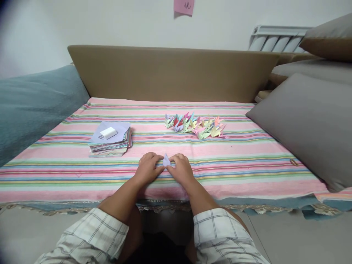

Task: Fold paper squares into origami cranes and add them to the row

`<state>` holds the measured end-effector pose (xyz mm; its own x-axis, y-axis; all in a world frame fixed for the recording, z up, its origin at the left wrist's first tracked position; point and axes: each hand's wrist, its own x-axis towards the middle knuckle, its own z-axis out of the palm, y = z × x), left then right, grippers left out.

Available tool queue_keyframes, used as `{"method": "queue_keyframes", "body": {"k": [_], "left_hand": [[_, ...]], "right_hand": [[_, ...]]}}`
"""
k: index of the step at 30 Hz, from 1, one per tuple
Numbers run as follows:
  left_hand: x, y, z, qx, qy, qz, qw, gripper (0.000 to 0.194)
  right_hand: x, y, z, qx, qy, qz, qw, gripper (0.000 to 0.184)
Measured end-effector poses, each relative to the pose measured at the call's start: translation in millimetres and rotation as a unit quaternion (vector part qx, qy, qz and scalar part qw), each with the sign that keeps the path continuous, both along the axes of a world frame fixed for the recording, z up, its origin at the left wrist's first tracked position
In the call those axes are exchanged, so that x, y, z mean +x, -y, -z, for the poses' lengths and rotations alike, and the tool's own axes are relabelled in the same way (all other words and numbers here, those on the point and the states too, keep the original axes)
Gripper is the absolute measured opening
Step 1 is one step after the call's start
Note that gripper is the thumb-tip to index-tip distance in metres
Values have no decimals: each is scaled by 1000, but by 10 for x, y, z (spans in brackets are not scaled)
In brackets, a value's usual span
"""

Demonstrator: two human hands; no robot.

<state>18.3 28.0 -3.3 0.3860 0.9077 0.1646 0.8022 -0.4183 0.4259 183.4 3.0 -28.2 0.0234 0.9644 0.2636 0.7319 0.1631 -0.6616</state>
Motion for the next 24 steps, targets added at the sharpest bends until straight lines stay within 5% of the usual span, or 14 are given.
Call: {"method": "queue_keyframes", "body": {"k": [7, 11, 17, 24], "left_hand": [[-12, -45, 39, -95, 243, 51, 964, 60], [14, -47, 32, -258, 400, 59, 877, 39], [44, 27, -54, -425, 575, 4, 699, 44], [57, 71, -95, -478, 600, 24, 641, 40]], "right_hand": [[-35, 47, -90, -45, -236, -62, 969, 16], [-75, 48, -164, -51, -380, -96, 919, 28], [-91, 87, -263, -57, -454, -98, 884, 41], [-78, 113, -241, -62, -523, -120, 842, 33]]}}
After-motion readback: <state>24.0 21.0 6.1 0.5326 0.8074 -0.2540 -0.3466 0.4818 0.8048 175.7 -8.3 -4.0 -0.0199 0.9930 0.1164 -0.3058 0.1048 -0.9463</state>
